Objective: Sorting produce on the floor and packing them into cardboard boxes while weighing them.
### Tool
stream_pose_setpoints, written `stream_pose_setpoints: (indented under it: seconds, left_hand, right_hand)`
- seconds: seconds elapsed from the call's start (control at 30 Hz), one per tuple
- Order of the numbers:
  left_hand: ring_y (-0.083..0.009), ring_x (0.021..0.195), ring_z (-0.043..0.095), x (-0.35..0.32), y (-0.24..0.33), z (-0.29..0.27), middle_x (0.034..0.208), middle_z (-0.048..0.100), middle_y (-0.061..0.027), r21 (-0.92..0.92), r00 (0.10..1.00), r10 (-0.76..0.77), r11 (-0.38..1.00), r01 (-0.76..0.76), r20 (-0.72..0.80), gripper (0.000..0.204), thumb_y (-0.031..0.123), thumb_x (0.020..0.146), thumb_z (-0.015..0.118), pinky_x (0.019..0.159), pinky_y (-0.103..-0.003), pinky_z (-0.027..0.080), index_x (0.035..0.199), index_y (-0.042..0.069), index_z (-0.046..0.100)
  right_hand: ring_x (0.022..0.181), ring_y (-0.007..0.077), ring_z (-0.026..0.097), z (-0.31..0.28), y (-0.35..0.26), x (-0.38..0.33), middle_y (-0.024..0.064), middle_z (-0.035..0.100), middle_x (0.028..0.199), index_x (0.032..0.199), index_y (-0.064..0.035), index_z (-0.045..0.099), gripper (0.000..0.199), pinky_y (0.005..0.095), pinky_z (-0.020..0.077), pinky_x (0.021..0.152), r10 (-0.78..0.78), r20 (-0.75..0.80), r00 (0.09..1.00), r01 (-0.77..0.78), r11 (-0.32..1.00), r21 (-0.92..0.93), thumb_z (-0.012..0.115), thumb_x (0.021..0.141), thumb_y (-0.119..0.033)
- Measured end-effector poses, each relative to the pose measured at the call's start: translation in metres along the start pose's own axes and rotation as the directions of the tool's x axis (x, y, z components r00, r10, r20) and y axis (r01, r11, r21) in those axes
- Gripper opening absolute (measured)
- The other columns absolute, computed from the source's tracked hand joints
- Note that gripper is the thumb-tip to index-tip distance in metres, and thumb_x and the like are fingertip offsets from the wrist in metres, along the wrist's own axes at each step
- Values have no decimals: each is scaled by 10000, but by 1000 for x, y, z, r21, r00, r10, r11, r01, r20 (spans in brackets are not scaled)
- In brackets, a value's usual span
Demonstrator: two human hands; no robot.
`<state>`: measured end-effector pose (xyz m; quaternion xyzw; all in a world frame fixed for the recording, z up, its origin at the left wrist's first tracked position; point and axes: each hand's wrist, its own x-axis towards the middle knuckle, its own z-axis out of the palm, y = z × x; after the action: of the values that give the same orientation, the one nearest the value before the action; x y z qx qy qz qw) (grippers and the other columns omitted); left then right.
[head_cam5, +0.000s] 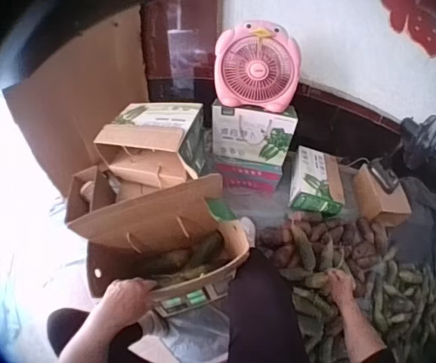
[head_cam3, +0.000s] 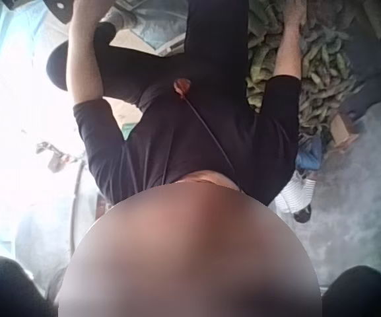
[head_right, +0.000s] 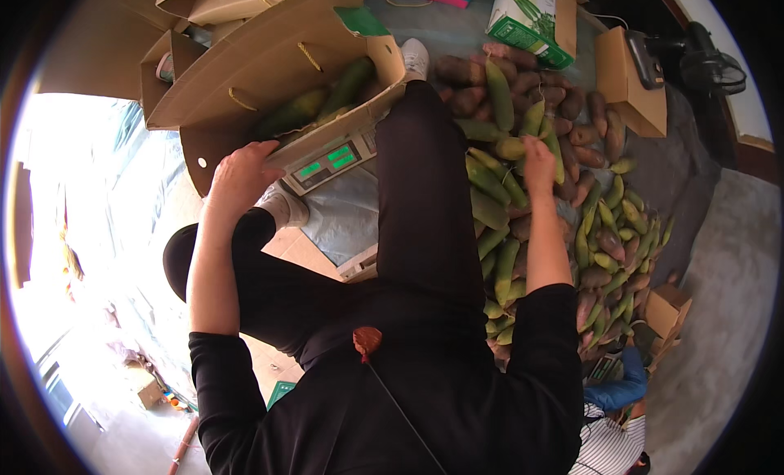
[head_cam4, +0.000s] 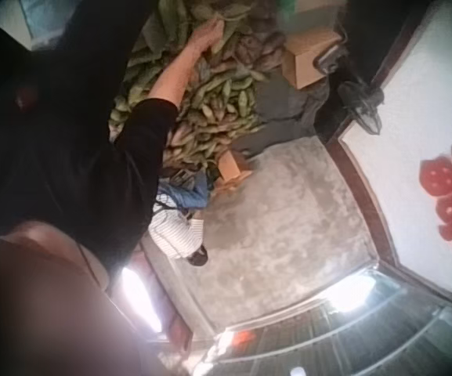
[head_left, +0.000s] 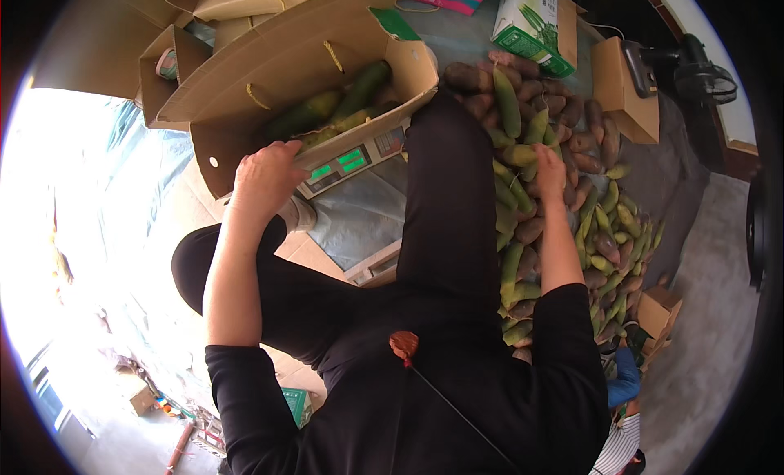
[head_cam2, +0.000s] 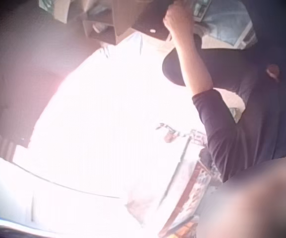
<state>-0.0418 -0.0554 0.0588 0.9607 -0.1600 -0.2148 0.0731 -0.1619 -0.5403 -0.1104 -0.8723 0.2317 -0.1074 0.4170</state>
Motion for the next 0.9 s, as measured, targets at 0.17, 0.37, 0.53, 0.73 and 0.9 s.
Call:
stream_pose_setpoints:
  seconds: [0.17, 0.37, 0.53, 0.73, 0.9]
  left_hand:
    - [-331, 943, 621, -2, -6, 5, 1002, 646, -164, 87, 999, -37, 996, 36, 1, 357, 234, 755, 669, 835, -415, 492, 1066, 60, 654]
    - [-330, 860, 646, -4, -13, 1, 837, 671, -155, 140, 988, -154, 979, 150, 20, 251, 271, 755, 666, 770, -429, 512, 886, 59, 697]
    - [-325, 855, 649, -3, -18, 3, 844, 672, -157, 145, 987, -160, 977, 156, 15, 237, 273, 754, 665, 754, -427, 516, 872, 71, 704]
    - [-306, 832, 662, -7, -24, 11, 826, 676, -136, 185, 992, -124, 974, 127, -27, 216, 277, 758, 680, 723, -408, 530, 848, 81, 700]
    - [-290, 820, 674, 0, -14, 6, 817, 681, -117, 198, 996, -80, 977, 84, -32, 201, 274, 762, 691, 703, -389, 544, 829, 84, 693]
  right_hand:
    - [914, 120, 605, -38, -51, 2, 31, 665, 1008, 1054, -68, 676, 274, 287, 502, 736, 404, -95, 910, -372, 896, 241, 511, 962, -266]
    - [958, 127, 595, -67, -179, 2, 45, 650, 1063, 1065, -64, 664, 287, 280, 521, 716, 12, -137, 991, 18, 977, 213, 505, 971, -284]
    - [1001, 187, 608, -63, -267, -3, 125, 633, 1119, 1053, 3, 636, 311, 323, 549, 751, -218, -127, 968, 252, 816, 520, 473, 984, -253]
    - [972, 205, 631, 22, -343, -7, 130, 639, 1104, 1056, 1, 632, 315, 337, 576, 734, -499, 137, 856, 175, 529, 831, 483, 976, -265]
    - [1130, 220, 540, 104, -359, -21, 151, 561, 1222, 1158, -17, 579, 341, 388, 539, 824, -393, 443, 806, -174, 559, 811, 518, 961, -289]
